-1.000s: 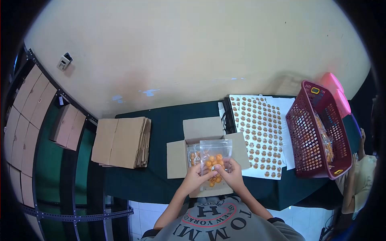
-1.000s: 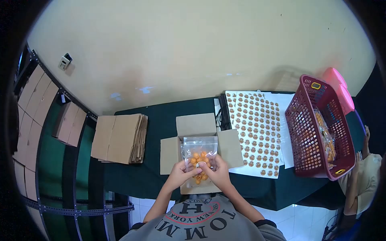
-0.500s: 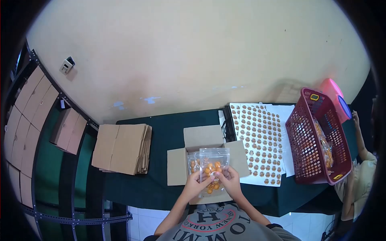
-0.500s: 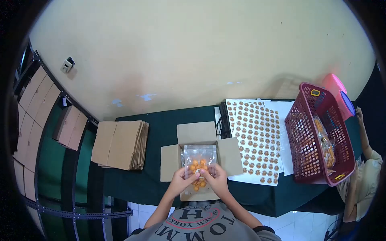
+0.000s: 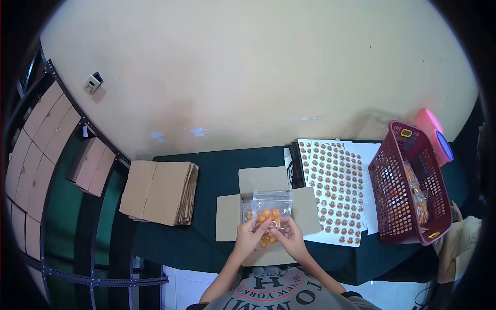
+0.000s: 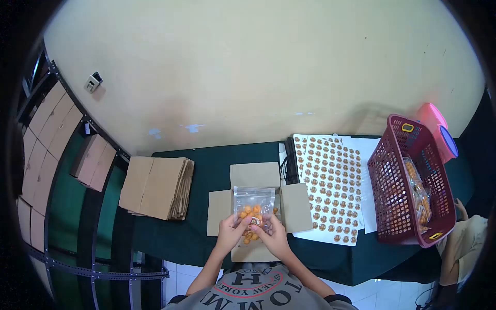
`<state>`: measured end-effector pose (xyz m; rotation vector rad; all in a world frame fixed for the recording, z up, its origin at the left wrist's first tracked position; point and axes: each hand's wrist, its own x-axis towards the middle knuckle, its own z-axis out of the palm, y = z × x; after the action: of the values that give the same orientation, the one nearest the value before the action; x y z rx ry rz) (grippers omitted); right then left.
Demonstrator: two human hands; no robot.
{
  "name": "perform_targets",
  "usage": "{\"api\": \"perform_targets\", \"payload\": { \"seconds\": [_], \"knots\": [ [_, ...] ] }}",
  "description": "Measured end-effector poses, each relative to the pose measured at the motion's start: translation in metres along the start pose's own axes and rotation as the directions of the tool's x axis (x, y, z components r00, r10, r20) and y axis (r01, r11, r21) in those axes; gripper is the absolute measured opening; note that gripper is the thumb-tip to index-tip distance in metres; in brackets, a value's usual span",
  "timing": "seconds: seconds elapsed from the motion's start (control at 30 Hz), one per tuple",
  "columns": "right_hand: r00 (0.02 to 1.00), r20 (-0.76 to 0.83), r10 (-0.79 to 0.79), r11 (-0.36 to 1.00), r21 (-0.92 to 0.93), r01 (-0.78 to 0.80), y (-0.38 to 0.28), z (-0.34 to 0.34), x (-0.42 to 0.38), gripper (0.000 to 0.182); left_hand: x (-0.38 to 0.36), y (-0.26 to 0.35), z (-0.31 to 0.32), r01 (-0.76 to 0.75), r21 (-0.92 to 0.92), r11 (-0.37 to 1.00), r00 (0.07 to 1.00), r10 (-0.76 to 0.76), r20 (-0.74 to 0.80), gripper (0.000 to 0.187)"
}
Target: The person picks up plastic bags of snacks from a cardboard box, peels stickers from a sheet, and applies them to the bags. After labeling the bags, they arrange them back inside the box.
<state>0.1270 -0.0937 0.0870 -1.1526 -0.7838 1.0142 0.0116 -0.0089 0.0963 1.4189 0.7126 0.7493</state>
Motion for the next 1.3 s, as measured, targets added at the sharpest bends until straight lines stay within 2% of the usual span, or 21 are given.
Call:
{"api": "perform_targets", "payload": {
  "seconds": [0.1,0.3,0.5,0.6,0.67,0.8,0.9,0.97,1.03,1.1,1.17,1.2,1.3],
  "knots": [
    [0.996,0.077,-0.038,0.998,0.044,0.035,0.006,-0.006,0.003,0.025,0.001,-0.006,-0.003,0.047,-0.059,0.997,0.998,-0.044,0.042,0.029],
    [0.995,0.086,0.056,0.996,0.070,-0.062,-0.004,-0.004,-0.001,0.025,-0.008,0.000,-0.003,0.109,-0.159,0.981,0.991,-0.096,0.089,0.032],
    [0.992,-0.012,-0.125,0.989,-0.081,0.124,0.008,-0.007,-0.001,0.018,-0.017,0.001,0.003,0.153,-0.184,0.971,0.986,-0.137,0.093,0.033],
    [0.999,-0.008,-0.036,0.999,0.024,0.036,-0.007,-0.010,-0.003,0.018,-0.018,0.009,0.001,0.156,-0.184,0.971,0.981,-0.130,0.144,0.033],
    [0.986,0.096,0.134,0.953,0.261,-0.155,-0.012,-0.019,-0.002,0.022,-0.019,0.016,-0.004,0.218,-0.047,0.975,0.952,-0.202,0.230,0.033],
    [0.977,0.101,0.189,0.942,0.261,-0.209,-0.022,-0.028,-0.003,0.022,-0.022,0.006,0.003,0.184,-0.178,0.967,0.951,-0.129,0.282,0.034],
    [0.989,0.067,0.134,0.967,0.207,-0.145,-0.019,-0.031,-0.003,0.022,-0.020,0.005,0.013,0.181,-0.223,0.958,0.965,-0.129,0.228,0.035],
    [0.982,0.038,0.184,0.952,0.242,-0.187,-0.021,-0.030,-0.003,0.022,-0.020,0.000,0.020,0.051,-0.252,0.966,0.995,-0.026,0.100,0.035],
    [0.973,0.014,0.231,0.934,0.277,-0.226,-0.025,-0.028,-0.003,0.022,-0.019,0.000,0.023,0.069,-0.221,0.973,0.996,-0.053,0.079,0.035],
    [0.985,0.060,0.162,0.969,0.181,-0.170,-0.028,-0.025,-0.005,0.027,-0.019,-0.004,0.024,0.090,-0.189,0.978,0.995,-0.081,0.055,0.035],
    [0.991,0.069,0.112,0.972,0.201,-0.124,-0.025,-0.020,-0.005,0.029,-0.020,-0.013,0.024,0.152,-0.207,0.967,0.987,-0.158,-0.015,0.033],
    [0.995,0.079,0.063,0.973,0.217,-0.078,-0.023,-0.019,-0.005,0.032,-0.020,-0.012,0.025,0.156,-0.205,0.966,0.987,-0.162,-0.011,0.033],
    [0.991,0.111,0.078,0.979,0.182,-0.097,-0.023,-0.025,-0.003,0.035,-0.018,-0.006,0.023,0.129,-0.232,0.964,0.991,-0.132,0.004,0.036]
  ]
}}
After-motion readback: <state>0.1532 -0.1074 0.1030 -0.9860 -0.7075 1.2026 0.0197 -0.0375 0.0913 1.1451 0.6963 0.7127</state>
